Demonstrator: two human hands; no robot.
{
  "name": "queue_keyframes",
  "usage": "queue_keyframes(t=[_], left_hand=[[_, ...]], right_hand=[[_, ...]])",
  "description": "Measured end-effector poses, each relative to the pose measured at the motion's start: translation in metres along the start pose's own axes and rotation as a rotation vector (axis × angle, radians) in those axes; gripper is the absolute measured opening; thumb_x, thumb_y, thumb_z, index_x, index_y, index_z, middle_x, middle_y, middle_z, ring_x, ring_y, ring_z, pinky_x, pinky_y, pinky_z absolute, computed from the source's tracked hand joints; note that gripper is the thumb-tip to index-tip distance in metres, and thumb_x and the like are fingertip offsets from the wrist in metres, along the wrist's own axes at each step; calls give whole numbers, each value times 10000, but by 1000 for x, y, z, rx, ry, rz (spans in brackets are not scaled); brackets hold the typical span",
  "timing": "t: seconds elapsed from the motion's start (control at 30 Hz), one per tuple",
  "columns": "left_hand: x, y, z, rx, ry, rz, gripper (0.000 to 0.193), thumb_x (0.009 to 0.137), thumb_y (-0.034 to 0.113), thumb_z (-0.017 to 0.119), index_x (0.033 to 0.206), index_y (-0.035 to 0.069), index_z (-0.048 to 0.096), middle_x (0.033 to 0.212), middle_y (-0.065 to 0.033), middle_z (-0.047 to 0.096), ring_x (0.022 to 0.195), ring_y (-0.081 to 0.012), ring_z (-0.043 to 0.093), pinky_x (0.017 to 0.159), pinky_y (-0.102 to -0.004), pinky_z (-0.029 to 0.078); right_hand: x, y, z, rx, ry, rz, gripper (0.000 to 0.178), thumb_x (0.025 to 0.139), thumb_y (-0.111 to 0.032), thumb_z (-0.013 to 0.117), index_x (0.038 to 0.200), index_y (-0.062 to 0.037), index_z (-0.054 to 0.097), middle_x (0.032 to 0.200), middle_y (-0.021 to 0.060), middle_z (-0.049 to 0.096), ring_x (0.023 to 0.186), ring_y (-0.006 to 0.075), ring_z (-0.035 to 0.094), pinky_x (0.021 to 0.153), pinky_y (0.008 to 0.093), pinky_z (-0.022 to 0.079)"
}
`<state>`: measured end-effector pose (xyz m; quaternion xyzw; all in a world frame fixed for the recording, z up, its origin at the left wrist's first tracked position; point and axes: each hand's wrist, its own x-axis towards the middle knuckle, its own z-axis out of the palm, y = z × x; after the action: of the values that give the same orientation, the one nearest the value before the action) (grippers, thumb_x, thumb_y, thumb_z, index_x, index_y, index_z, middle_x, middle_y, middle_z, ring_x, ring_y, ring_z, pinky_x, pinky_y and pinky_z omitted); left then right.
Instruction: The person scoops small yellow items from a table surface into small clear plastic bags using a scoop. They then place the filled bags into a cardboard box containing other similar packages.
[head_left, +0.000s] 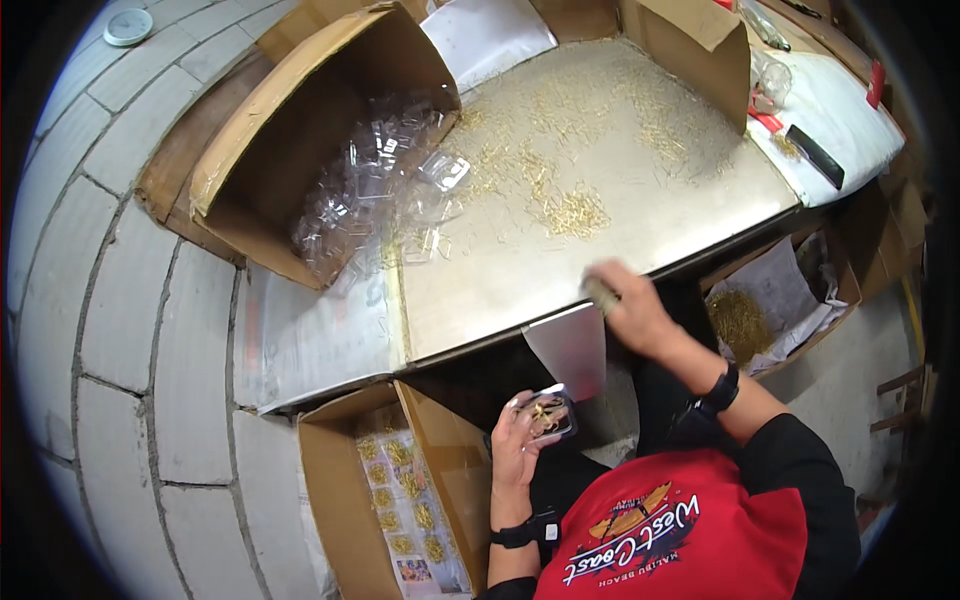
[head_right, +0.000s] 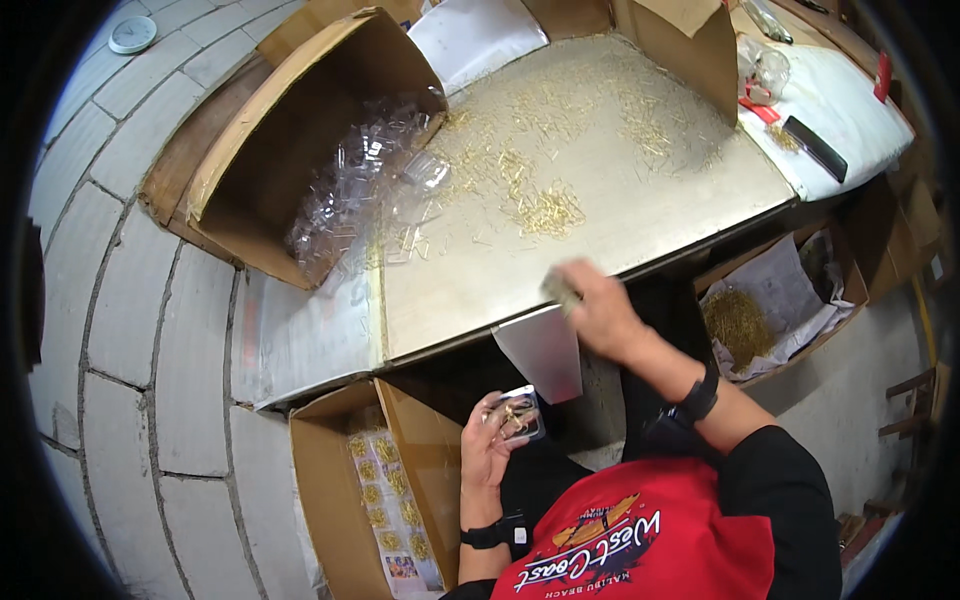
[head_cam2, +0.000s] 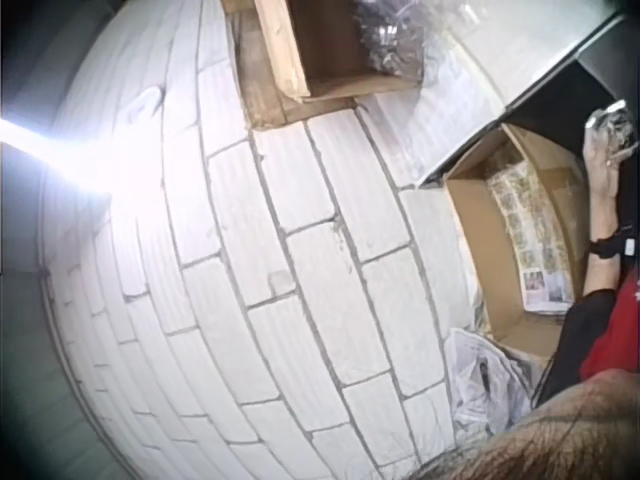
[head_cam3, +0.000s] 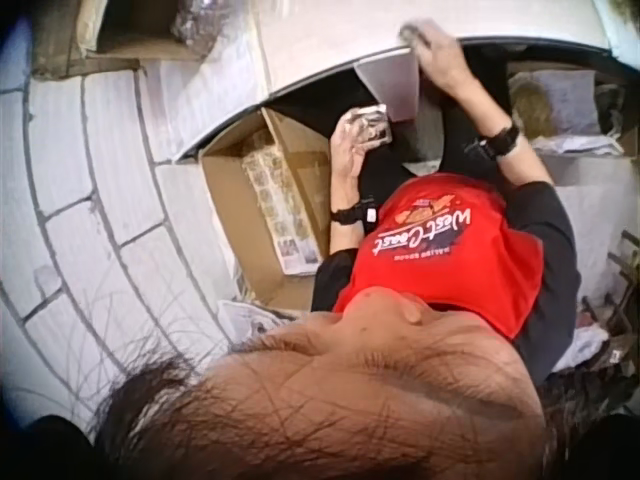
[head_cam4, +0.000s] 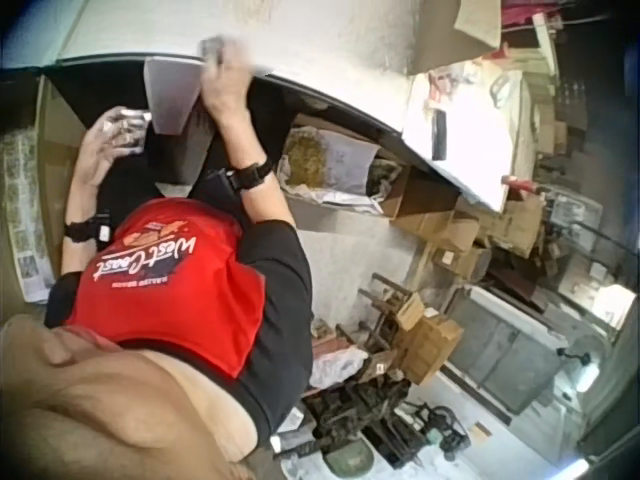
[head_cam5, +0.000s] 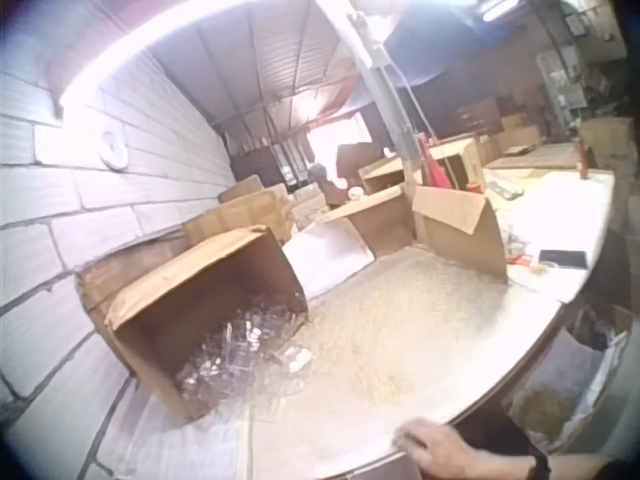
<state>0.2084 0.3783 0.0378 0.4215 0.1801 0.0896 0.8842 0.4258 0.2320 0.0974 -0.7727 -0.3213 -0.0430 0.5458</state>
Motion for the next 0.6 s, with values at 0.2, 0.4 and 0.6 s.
queue_keyframes(t=[0.2,0.4,0.6], left_hand=[[1,-40,-60,-145,197,-246,341,954,293,447,1080,-11,536,1084,-222,609,990,-359,625,686,-429,581],[35,-104,-58,38,271,-168,236,939,143,458,1075,-33,535,964,-171,619,929,-276,631,832,-396,530],[45,-96,-24,-184,194,-323,254,965,182,440,1089,-16,538,945,-140,631,836,-244,657,730,-340,545]], right_hand=[[102,47,26,-623,-130,99,579,950,-365,429,1368,21,323,1441,244,279,1357,363,241,1102,418,234],[117,44,39,-524,-597,-107,495,935,-311,437,1331,-17,398,1413,213,354,1329,339,310,1096,408,260],[86,56,34,-612,-457,-263,522,944,-307,448,1347,17,374,1417,212,350,1335,356,297,1103,399,253]])
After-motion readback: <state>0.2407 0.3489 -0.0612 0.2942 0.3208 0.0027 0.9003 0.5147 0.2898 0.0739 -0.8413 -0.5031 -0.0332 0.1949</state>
